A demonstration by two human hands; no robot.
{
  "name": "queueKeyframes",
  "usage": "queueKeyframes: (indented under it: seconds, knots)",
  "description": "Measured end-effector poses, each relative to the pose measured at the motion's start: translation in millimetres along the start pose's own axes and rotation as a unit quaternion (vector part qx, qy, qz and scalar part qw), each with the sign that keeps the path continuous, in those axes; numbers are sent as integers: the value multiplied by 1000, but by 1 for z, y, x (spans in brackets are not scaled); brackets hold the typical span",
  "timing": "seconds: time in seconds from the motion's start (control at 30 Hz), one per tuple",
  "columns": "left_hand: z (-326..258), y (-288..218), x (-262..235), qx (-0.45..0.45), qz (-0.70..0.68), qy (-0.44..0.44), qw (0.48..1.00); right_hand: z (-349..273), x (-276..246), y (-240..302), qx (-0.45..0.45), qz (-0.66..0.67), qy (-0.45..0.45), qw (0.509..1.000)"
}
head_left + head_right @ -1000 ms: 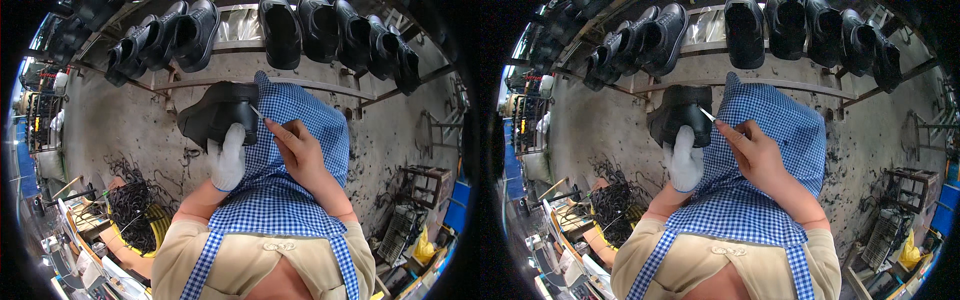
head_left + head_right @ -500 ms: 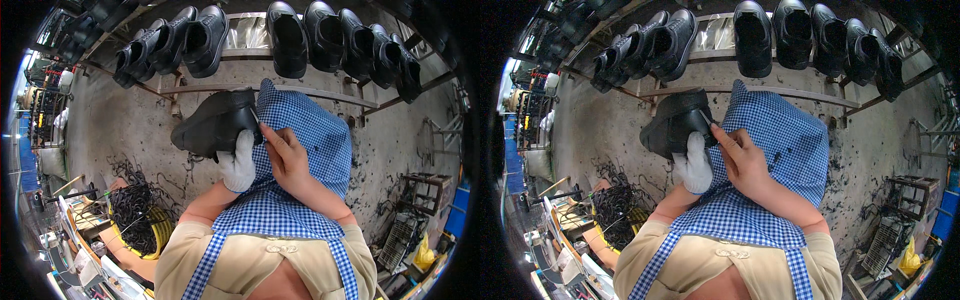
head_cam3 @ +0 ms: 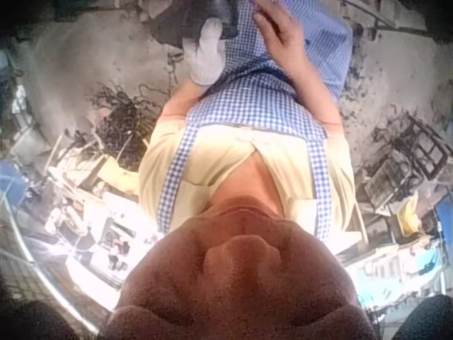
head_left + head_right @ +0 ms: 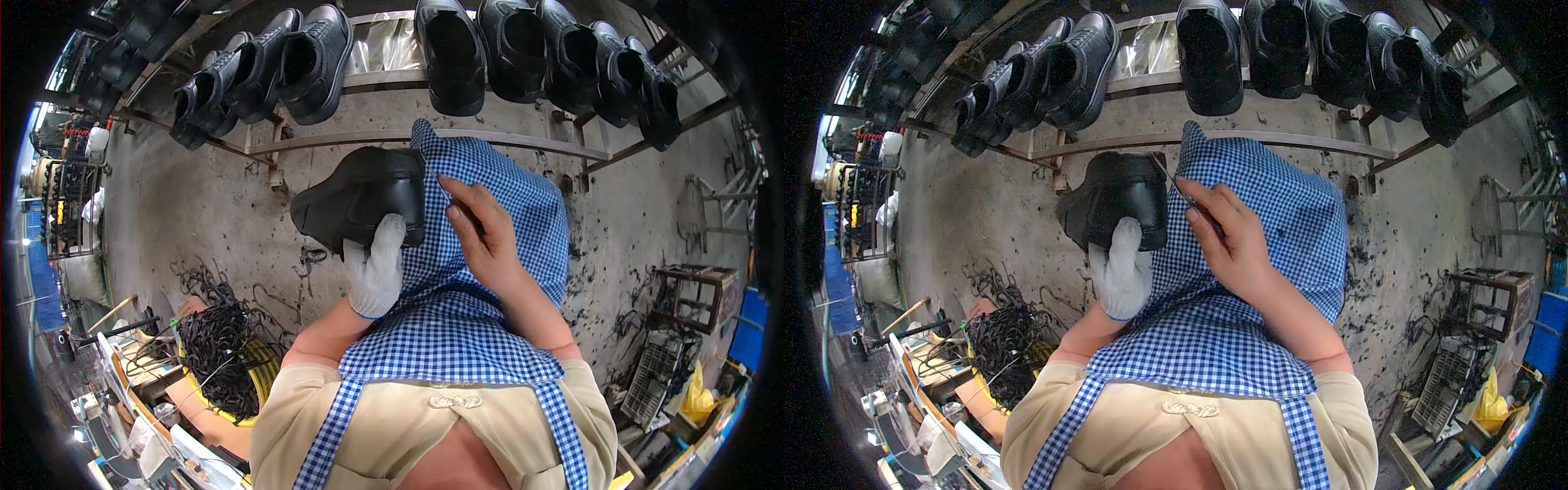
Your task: Trimming excess material and glue from the edges of black leather shoes using a small knife.
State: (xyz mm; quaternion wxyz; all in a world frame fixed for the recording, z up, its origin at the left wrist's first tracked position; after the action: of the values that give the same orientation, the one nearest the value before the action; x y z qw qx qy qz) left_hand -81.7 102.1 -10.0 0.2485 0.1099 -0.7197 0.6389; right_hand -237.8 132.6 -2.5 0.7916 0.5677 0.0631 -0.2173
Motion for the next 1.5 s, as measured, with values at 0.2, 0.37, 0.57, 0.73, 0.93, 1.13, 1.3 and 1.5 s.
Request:
queueKeyframes:
  seconds: [0.2, 0.37, 0.57, 0.73, 0.93, 1.13, 1.3, 1.5]
  knots:
    - [-4, -25, 17, 54, 401, 103, 908, -1, -1, -46, 118, 205, 54, 970]
    - [-8, -11, 26, -66, 508, 305, 803, -38, 27, -84, 246, 387, 252, 852]
    - [-20, -51, 43, -14, 322, 499, 804, -80, 30, -123, 351, 548, 200, 732]
    - [8, -80, 2, 187, 226, 5, 956, -77, 24, -116, 351, 527, 134, 763]
    - [-3, -62, 11, 181, 408, 205, 871, -39, 5, -76, 273, 372, 152, 874]
    - [22, -57, 35, 244, 660, 289, 649, -4, -8, -26, 20, 47, 180, 982]
    - [48, -17, 16, -138, 570, 419, 693, -7, 5, -24, 19, 13, 171, 985]
    - [44, 18, -14, -220, 419, 388, 791, -14, -8, -36, -6, 33, 14, 999]
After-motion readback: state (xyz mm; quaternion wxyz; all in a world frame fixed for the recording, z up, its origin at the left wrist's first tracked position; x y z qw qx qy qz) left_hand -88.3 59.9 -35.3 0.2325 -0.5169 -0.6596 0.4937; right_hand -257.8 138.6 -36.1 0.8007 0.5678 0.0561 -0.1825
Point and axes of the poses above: each hand's wrist, its own z-axis towards the middle knuckle, its own x-axis out of the palm, y = z × x, the point moved 5 cm from there along z, towards the middle knuckle, and after that the axes turned 8 degrees about -z, right-handed, at the moved point
